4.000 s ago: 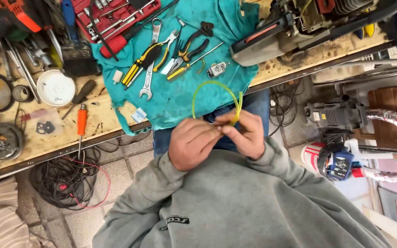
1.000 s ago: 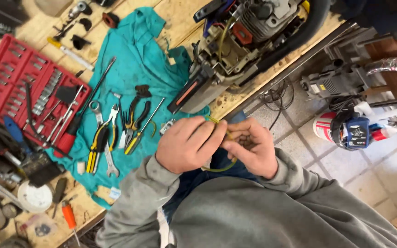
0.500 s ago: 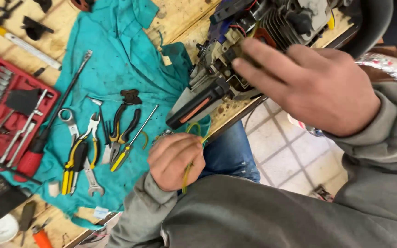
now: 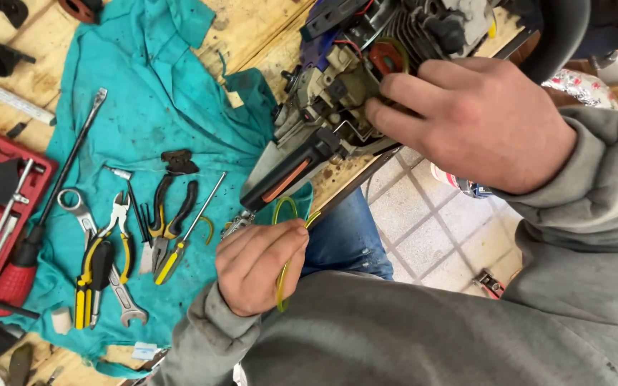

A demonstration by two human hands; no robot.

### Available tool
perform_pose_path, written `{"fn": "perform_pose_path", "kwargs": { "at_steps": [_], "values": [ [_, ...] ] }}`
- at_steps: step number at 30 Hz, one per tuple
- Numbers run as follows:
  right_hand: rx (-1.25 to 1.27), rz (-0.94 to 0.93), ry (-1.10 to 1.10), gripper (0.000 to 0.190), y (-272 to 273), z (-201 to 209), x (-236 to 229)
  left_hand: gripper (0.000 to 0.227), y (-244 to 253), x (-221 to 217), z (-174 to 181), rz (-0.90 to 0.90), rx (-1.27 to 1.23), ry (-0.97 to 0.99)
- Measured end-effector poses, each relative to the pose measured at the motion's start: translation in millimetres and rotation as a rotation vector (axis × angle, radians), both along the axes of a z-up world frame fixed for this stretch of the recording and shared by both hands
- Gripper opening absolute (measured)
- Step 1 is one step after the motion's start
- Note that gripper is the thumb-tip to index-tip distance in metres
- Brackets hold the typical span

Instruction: The person cleans a small carburetor with a brush and compressed air, then attaches a yellow fuel line to a chainsaw engine. The person handles the carburetor and fuel line, using a brush and air nozzle to clean the carburetor before connecting the line to the engine.

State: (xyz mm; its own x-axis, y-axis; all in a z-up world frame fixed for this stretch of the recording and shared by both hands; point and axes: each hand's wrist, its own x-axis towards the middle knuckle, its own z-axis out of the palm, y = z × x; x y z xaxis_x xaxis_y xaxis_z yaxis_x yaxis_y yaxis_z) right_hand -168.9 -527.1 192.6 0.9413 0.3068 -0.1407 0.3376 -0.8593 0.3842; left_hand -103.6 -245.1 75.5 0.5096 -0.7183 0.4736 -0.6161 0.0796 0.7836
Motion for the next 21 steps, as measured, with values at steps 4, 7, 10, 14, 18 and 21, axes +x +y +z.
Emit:
{"fn": "perform_pose_path", "kwargs": {
  "at_steps": [4, 7, 10, 14, 18, 21],
  "values": [
    [-0.015, -0.007, 0.018, 0.035, -1.2, -2.8, -4.5, 0.019, -1.4, 0.7, 2.5, 0.012, -0.006, -0.015],
    [0.024, 0.015, -0.037, 0.029, -1.3, -7.3, -5.8, 0.018, -3.2, 0.5, 2.9, 0.007, -0.008, -0.032],
    [0.083, 0.030, -0.069, 0.032, -4.5, -8.6, -4.4, 0.017, -4.8, -0.9, 0.8, -0.004, -0.005, -0.049],
    [0.116, 0.006, -0.105, 0.032, -0.7, -4.5, -3.0, 0.018, -5.1, 0.3, -0.7, -0.017, -0.011, -0.051],
    [0.114, -0.024, -0.133, 0.033, 1.8, -4.3, -0.5, 0.018, -5.8, 4.3, -3.7, -0.013, -0.019, -0.058],
    [0.164, 0.013, -0.138, 0.026, -0.2, -5.5, -1.9, 0.017, -6.0, 6.1, -4.5, -0.006, -0.023, -0.055]
  ]
}}
